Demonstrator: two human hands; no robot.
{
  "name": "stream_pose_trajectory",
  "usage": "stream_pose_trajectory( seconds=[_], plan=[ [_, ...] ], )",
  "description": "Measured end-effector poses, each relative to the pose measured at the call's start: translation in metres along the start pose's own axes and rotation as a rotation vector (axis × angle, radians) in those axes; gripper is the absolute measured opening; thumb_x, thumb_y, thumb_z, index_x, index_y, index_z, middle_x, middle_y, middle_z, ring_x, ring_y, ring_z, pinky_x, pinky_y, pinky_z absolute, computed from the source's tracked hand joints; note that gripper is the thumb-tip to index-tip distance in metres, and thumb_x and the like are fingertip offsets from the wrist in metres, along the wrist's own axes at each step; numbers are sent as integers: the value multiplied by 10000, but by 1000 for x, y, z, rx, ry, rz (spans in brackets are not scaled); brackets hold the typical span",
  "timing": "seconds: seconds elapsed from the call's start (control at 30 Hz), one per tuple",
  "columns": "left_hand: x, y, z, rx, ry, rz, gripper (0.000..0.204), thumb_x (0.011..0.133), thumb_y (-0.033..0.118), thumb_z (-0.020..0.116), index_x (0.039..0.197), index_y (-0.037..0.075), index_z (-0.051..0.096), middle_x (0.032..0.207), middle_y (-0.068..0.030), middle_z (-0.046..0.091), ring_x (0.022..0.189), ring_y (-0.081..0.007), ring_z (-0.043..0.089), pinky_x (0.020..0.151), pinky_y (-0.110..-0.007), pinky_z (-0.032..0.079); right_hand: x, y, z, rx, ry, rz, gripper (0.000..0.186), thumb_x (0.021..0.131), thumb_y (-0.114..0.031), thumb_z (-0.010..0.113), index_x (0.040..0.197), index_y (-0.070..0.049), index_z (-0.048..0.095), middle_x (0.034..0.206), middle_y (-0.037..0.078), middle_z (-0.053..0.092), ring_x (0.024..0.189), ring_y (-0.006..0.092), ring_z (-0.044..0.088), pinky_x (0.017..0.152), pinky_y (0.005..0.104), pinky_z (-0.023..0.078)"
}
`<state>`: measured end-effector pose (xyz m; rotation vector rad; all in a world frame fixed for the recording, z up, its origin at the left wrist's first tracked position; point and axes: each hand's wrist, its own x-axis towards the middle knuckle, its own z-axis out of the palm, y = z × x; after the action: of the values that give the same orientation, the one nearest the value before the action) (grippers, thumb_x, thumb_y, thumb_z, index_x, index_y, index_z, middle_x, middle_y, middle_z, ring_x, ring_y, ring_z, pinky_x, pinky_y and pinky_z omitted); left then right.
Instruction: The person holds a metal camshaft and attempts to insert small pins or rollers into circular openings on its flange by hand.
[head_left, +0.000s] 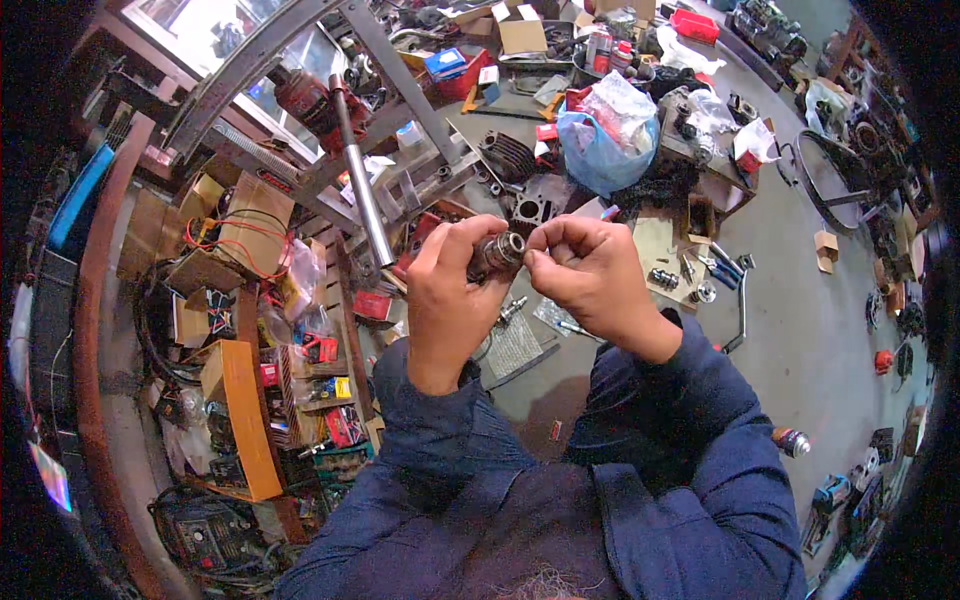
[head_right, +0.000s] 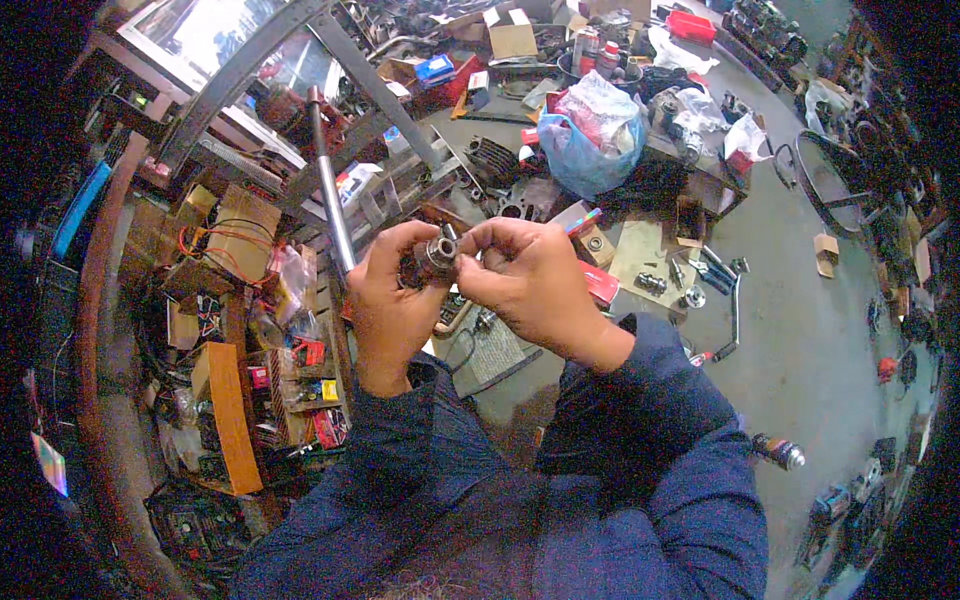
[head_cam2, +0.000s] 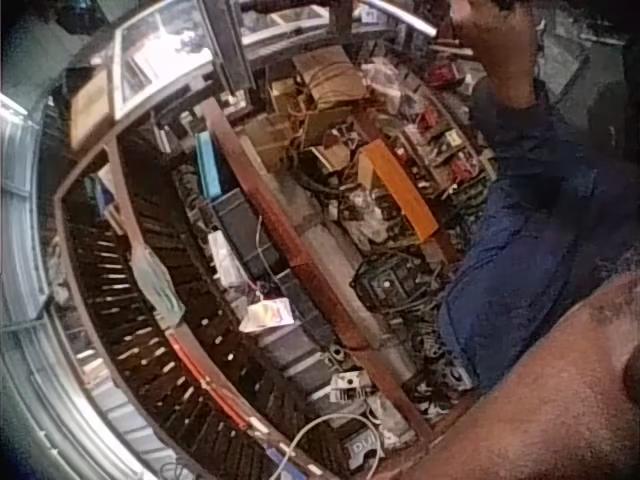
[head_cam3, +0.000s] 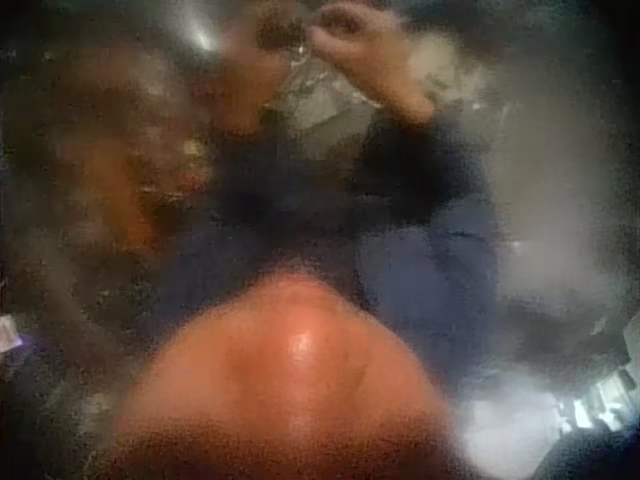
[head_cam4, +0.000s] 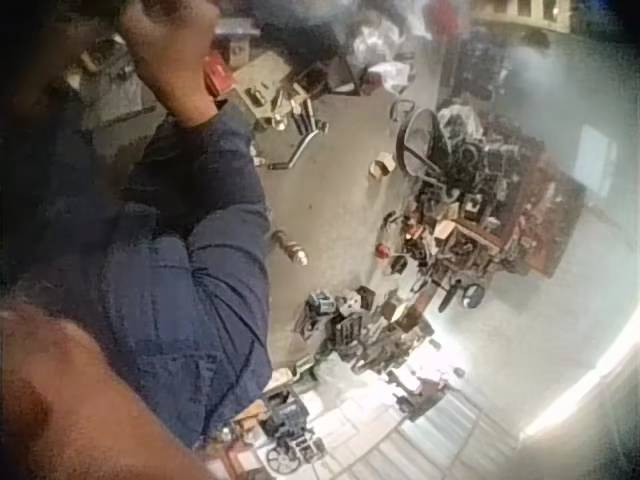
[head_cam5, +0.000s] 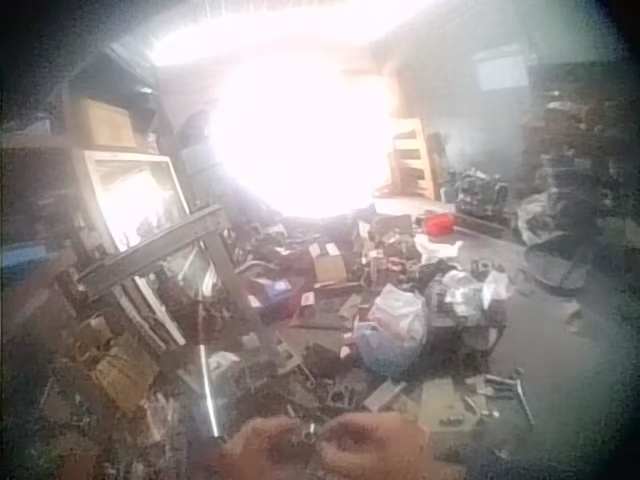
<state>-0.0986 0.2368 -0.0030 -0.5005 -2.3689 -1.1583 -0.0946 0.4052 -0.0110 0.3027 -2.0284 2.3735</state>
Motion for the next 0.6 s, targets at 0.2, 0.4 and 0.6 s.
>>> stream_pose_trajectory(
  seconds=[0.2,0.4,0.6],
  plan=[
    [0,-3,2,38,7,48,430,690,7,781,1084,81,625,939,-144,650,865,-334,657,758,-413,523,-2,-8,4,-27,55,78,180,843,-128,715,874,46,678,753,-12,645,651,17,512,543,199,394],
    [2,-5,-4,25,-66,106,429,718,61,795,1106,44,612,984,-161,646,919,-353,640,790,-421,516,2,-4,2,75,87,174,164,829,-98,708,863,58,670,754,14,660,647,34,554,540,211,419],
    [3,-8,-5,-9,-117,129,430,771,150,793,1137,23,607,1000,-169,648,924,-359,642,791,-420,516,5,-1,-1,70,49,153,109,862,-73,701,880,24,657,663,-31,595,530,16,483,475,193,360]
  ],
)
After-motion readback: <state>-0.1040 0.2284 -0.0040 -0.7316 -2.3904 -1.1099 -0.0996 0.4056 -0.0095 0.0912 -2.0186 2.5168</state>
